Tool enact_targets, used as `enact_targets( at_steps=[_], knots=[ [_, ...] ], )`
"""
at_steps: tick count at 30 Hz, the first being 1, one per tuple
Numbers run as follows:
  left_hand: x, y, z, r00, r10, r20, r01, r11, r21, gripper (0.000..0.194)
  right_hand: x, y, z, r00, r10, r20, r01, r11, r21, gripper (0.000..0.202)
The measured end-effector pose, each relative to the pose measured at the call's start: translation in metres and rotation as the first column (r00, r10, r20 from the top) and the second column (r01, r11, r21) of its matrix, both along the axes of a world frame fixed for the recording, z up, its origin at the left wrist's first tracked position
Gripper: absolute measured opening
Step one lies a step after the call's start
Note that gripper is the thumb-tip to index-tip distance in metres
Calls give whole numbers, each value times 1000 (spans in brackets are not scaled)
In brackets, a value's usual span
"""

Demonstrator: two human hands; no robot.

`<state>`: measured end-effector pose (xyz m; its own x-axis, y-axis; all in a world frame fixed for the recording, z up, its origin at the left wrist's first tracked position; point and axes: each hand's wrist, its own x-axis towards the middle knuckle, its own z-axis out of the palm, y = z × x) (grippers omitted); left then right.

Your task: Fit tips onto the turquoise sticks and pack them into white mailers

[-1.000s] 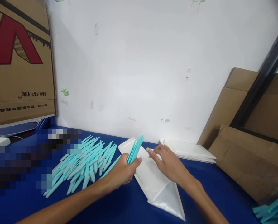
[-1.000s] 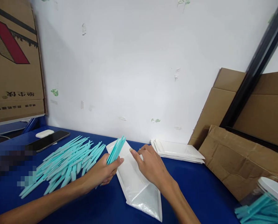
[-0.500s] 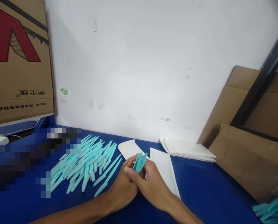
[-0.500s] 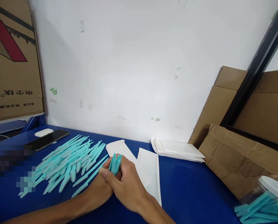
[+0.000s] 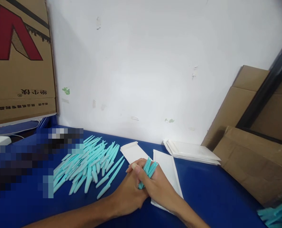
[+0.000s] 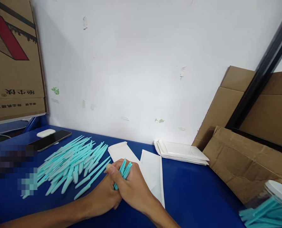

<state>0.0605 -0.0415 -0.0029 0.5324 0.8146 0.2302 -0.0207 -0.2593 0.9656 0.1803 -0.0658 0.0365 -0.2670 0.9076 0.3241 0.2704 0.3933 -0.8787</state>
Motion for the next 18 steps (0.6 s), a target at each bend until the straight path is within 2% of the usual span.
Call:
enact_targets(
  at_steps=[2, 4, 7, 10, 12, 14, 16, 18],
  knots=[
    [0, 0, -1, 994, -70, -83, 67, 997, -36, 20, 1, -1, 1, 1000, 7, -1, -7, 997, -81, 42],
    [-2, 1, -1, 986, -80, -143, 82, 997, 6, 23, 1, -3, 4, 999, 35, 13, -34, 994, -107, 44],
    [-6, -1, 3, 989, -8, -151, 36, 982, 183, 29, 4, -5, 10, 997, 72, -9, -72, 997, -14, 55],
    [-9, -4, 8, 984, 61, -167, 1, 937, 349, 46, 11, -3, 19, 979, 15, -205, -13, 1000, 8, 63],
    [-9, -4, 8, 973, 126, -193, -35, 908, 417, 59, 20, 1, 24, 896, -52, -440, 57, 998, -2, 60],
    [-9, -2, 5, 951, 207, -230, -68, 865, 498, 56, 31, 8, 27, 735, -117, -667, 132, 991, -28, 54],
    [-9, 1, 2, 908, 296, -296, -73, 808, 585, 48, 43, 16, 27, 589, -184, -787, 205, 976, -75, 51],
    [-10, 3, -1, 858, 365, -361, -50, 760, 648, 46, 55, 25, 22, 528, -251, -811, 258, 958, -128, 51]
  ],
)
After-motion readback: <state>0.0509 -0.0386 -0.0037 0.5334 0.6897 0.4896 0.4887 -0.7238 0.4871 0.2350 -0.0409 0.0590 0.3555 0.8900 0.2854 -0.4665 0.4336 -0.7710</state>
